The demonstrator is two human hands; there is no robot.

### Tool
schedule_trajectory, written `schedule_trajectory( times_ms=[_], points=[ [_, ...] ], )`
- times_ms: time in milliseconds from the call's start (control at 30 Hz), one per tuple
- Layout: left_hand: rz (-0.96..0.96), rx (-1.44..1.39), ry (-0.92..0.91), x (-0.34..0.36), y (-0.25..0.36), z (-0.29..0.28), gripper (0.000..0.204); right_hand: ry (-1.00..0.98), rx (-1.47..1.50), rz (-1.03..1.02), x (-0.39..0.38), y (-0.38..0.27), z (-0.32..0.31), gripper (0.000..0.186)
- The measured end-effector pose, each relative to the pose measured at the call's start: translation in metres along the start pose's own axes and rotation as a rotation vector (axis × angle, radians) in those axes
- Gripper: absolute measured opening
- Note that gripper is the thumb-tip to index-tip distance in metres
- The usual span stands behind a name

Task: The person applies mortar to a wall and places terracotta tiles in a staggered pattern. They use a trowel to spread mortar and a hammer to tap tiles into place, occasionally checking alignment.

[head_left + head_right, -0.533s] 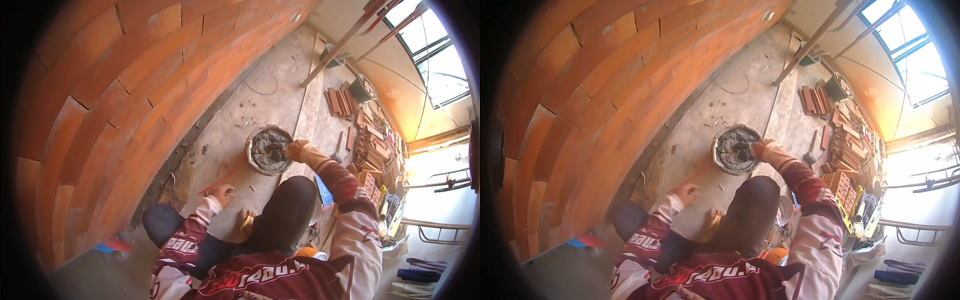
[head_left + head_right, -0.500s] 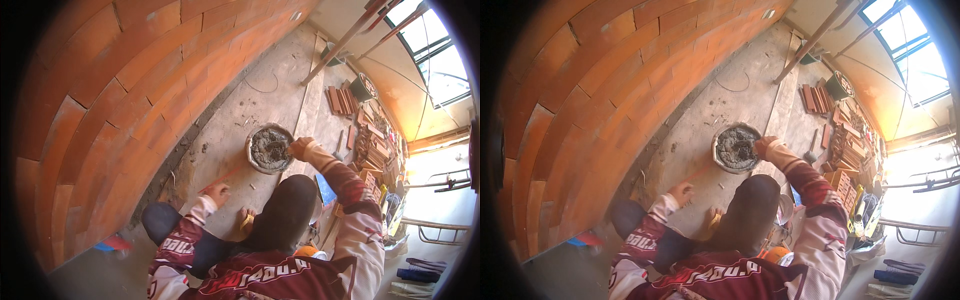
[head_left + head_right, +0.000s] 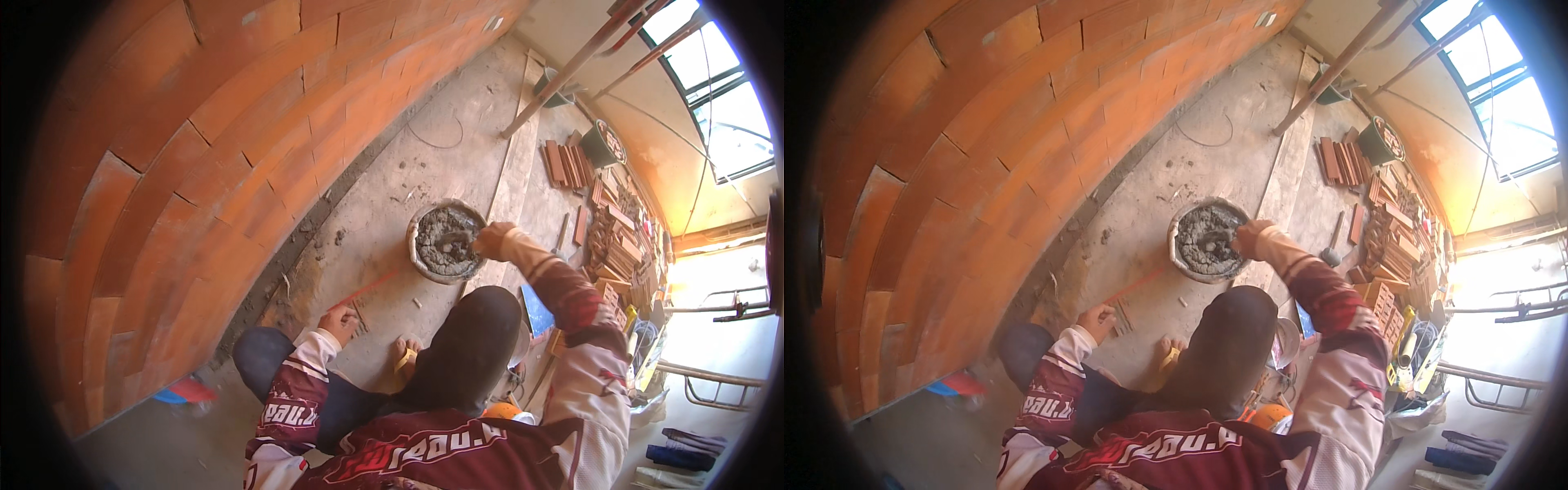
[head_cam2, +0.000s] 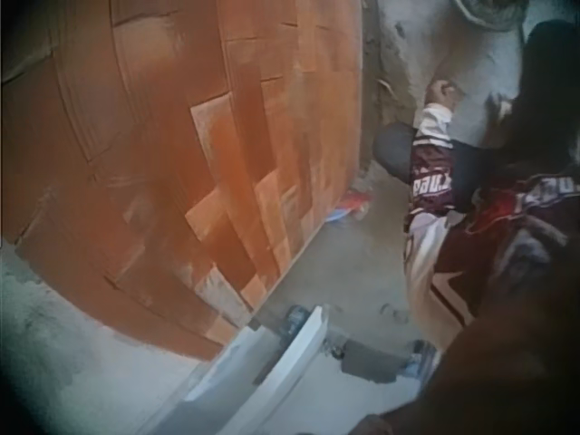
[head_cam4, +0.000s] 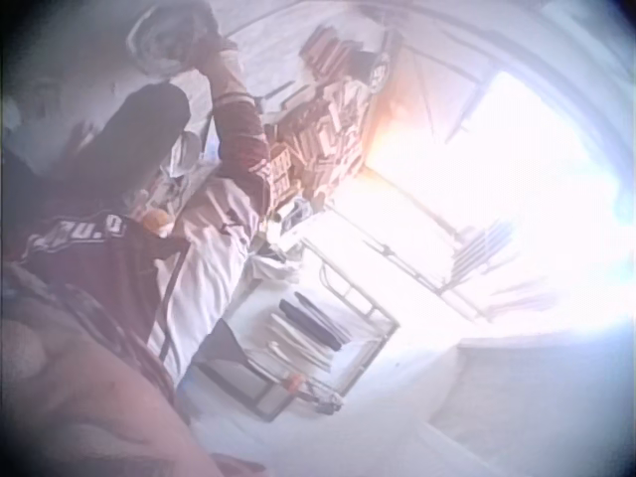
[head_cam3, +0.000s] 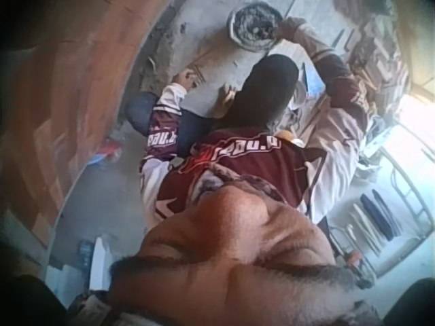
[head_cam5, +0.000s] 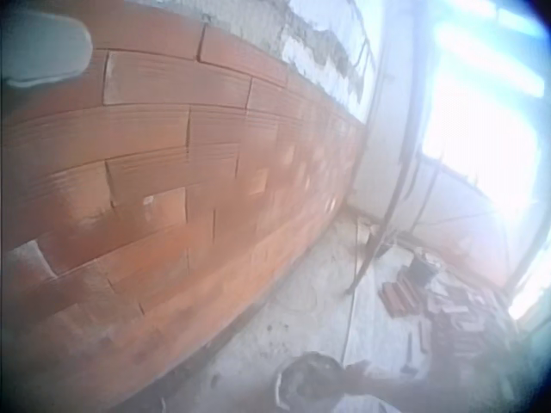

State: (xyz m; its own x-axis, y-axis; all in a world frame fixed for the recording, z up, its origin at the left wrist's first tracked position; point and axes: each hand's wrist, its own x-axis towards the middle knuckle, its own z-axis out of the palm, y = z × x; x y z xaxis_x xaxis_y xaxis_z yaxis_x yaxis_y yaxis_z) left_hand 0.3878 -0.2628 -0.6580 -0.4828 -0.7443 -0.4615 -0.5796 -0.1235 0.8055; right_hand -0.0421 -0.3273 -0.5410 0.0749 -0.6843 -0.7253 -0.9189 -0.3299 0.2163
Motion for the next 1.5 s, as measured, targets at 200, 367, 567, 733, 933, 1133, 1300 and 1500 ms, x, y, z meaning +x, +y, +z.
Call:
schedule_trajectory(
  times_ms=[200, 367, 567, 733, 933, 1133, 1300, 1500],
  points=[
    [-0.002, 0.172, 0.010, 0.004, -0.025, 0.015, 0.028, -0.006, -0.088, -0.058, -0.077, -0.034, -0.043, 0.021],
    [-0.033, 0.334, -0.064, 0.010, -0.016, 0.019, 0.033, -0.131, 0.054, -0.062, 0.015, -0.045, 0.041, 0.028],
    [-0.074, 0.384, -0.035, 0.011, -0.021, 0.019, 0.034, -0.054, 0.087, -0.136, 0.010, -0.016, 0.020, 0.030],
    [-0.131, 0.398, -0.105, 0.006, -0.030, 0.018, 0.035, 0.021, -0.003, -0.032, -0.055, -0.040, -0.025, 0.016],
    [-0.028, 0.222, -0.064, 0.018, -0.043, 0.025, 0.034, 0.006, -0.057, -0.104, -0.038, -0.069, -0.012, 0.020],
    [0.103, -0.126, -0.008, 0.087, 0.026, 0.090, 0.048, -0.088, 0.131, -0.039, 0.011, -0.047, -0.011, 0.022],
    [-0.242, -0.219, 0.283, 0.147, 0.076, 0.149, 0.060, 0.070, 0.082, -0.080, -0.056, -0.021, -0.051, 0.022],
    [-0.446, -0.576, 0.381, 0.192, 0.042, 0.190, 0.034, 0.057, -0.102, -0.120, -0.001, -0.059, 0.009, 0.019]
  ],
)
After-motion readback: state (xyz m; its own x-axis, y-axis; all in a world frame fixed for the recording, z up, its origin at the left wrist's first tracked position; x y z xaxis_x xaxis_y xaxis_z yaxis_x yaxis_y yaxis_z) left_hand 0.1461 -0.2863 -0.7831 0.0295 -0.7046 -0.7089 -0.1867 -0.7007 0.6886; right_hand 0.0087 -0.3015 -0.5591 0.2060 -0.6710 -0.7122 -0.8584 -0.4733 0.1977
